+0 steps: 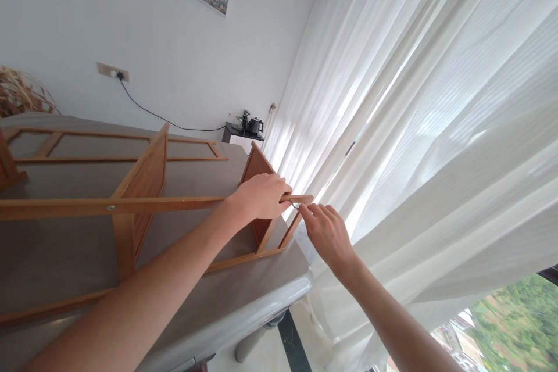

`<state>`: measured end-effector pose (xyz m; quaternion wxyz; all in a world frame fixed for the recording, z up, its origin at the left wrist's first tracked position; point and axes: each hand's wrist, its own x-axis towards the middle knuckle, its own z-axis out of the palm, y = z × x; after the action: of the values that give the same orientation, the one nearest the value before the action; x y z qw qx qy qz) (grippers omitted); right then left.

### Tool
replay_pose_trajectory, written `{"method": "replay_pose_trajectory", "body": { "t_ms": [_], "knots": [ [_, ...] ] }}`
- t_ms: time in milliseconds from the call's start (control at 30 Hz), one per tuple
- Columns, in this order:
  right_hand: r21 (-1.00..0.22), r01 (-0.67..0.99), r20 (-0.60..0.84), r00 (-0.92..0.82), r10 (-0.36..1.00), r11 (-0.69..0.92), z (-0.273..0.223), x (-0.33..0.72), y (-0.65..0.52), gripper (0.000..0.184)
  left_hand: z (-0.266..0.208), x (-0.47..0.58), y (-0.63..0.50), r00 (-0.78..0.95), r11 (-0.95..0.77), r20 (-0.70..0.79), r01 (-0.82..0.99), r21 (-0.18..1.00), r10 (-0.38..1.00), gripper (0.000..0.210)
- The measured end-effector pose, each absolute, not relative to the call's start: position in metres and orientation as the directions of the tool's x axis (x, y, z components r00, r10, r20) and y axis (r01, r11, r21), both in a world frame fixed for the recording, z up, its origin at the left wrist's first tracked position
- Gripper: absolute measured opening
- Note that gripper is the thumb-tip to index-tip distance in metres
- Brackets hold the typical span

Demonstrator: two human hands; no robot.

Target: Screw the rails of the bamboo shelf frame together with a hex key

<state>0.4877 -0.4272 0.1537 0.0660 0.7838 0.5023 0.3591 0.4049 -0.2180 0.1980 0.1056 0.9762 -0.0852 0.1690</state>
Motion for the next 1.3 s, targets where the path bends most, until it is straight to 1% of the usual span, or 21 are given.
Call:
{"method": "replay_pose_trajectory", "body": {
  "t_ms": [167, 300, 467, 567, 667, 833, 1067, 1300],
  "knots": [
    [0.511, 0.724, 0.464, 0.221, 0.858, -0.463, 0.156, 0.491, -0.429, 0.037, 0.198, 0.405, -0.219, 0.930, -0.962, 0.347, -0.198, 0.185, -0.125, 0.027],
    [0.527, 0.738, 0.415, 0.209, 0.886, -0.421, 0.168, 0.492, -0.430, 0.039, 0.198, 0.406, -0.219, 0.933, -0.965, 0.338, -0.191, 0.182, -0.121, 0.026],
    [0.490, 0.786, 0.364, 0.207, 0.908, -0.376, 0.183, 0.494, -0.429, 0.041, 0.199, 0.405, -0.219, 0.936, -0.963, 0.331, -0.191, 0.189, -0.120, 0.025],
    [0.439, 0.814, 0.357, 0.230, 0.905, -0.380, 0.183, 0.493, -0.428, 0.034, 0.200, 0.404, -0.219, 0.936, -0.965, 0.331, -0.190, 0.184, -0.121, 0.025],
    [0.369, 0.832, 0.384, 0.271, 0.883, -0.415, 0.175, 0.489, -0.425, 0.028, 0.200, 0.404, -0.219, 0.934, -0.967, 0.336, -0.186, 0.174, -0.119, 0.024],
    [0.281, 0.842, 0.464, 0.301, 0.833, -0.461, 0.160, 0.487, -0.424, 0.030, 0.199, 0.405, -0.219, 0.926, -0.970, 0.352, -0.196, 0.146, -0.134, 0.024],
    [0.273, 0.871, 0.498, 0.235, 0.835, -0.408, 0.155, 0.495, -0.431, 0.028, 0.201, 0.402, -0.219, 0.927, -0.969, 0.349, -0.200, 0.145, -0.140, 0.023],
    [0.231, 0.860, 0.560, 0.266, 0.785, -0.456, 0.142, 0.491, -0.433, 0.024, 0.200, 0.405, -0.219, 0.926, -0.965, 0.352, -0.202, 0.168, -0.133, 0.024]
  ]
}}
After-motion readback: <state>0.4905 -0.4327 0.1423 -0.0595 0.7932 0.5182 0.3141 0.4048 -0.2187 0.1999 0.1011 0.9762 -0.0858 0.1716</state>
